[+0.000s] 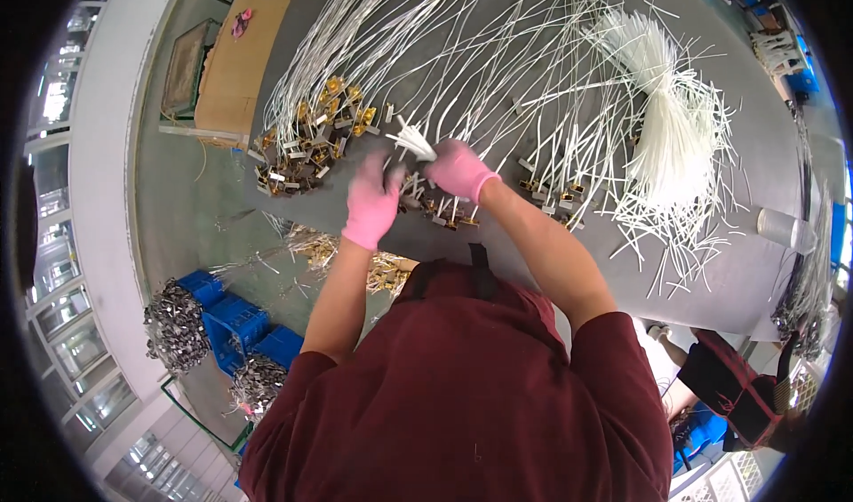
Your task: The person organizes wires by bundling them by hand at a workbench.
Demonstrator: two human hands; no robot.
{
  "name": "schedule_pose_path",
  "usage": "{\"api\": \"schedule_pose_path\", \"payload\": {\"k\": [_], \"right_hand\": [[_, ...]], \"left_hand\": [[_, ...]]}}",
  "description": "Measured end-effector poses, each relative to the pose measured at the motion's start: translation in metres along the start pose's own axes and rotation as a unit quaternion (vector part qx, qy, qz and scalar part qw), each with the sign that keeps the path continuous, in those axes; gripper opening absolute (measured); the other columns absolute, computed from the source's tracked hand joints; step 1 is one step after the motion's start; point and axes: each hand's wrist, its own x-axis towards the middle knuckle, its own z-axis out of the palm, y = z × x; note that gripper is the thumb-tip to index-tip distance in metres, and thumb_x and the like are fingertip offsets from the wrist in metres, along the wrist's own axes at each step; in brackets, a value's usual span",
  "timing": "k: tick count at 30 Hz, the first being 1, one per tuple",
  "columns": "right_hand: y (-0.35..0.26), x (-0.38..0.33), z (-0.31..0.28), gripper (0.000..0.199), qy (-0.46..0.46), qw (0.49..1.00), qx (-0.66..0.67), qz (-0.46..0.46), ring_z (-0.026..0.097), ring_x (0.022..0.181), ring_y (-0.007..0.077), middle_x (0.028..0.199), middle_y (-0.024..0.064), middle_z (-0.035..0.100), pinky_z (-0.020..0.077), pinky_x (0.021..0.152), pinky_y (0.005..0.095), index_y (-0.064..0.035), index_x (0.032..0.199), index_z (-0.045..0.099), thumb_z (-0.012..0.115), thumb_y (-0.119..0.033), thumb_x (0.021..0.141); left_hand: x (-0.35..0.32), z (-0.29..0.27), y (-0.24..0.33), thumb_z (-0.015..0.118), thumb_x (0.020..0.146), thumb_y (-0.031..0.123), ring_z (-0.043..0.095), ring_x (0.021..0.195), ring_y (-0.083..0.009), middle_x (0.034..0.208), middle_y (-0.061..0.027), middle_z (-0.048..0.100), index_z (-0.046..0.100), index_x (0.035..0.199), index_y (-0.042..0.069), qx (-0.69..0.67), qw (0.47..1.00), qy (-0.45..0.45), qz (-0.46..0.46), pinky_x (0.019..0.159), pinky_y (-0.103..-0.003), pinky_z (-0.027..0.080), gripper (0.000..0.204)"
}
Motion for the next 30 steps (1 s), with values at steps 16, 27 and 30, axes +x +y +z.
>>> {"api": "schedule_pose_path", "payload": {"k": [16,27,30], "right_hand": [[0.026,-0.018,0.004,0.035,0.017,0.947,0.322,0.001,0.067,0.062,0.0173,0.087,0.0123,0.066,0.0499,0.050,0.0259,0.0058,0.111,0.057,0.065,-0.011,0.081],[-0.016,0.030,0.072,0.065,0.079,0.927,-0.335,-0.149,0.061,0.093,0.0324,0.098,0.0119,0.065,0.0485,0.088,0.0347,-0.0124,0.117,0.059,0.076,-0.001,0.055],[-0.011,0.036,0.083,0.063,0.136,0.937,-0.296,-0.128,0.061,0.104,0.0276,0.105,0.0100,0.065,0.0466,0.089,0.0317,-0.0120,0.121,0.057,0.074,0.001,0.062]], "left_hand": [[0.082,0.010,-0.046,0.056,0.075,0.006,0.057,0.095,-0.0321,0.097,-0.0125,0.061,0.061,0.087,0.004,0.332,0.926,-0.143,0.110,0.087,-0.040,0.047,0.013],[-0.138,-0.103,-0.050,0.064,0.081,0.015,0.044,0.051,-0.0126,0.063,-0.0038,0.049,0.057,0.090,0.001,-0.340,0.890,-0.031,-0.302,0.045,-0.026,0.033,0.018],[-0.238,-0.124,-0.072,0.065,0.082,0.021,0.037,0.047,-0.0103,0.059,-0.0004,0.041,0.055,0.088,0.001,-0.583,0.734,0.016,-0.347,0.042,-0.025,0.026,0.023]]}}
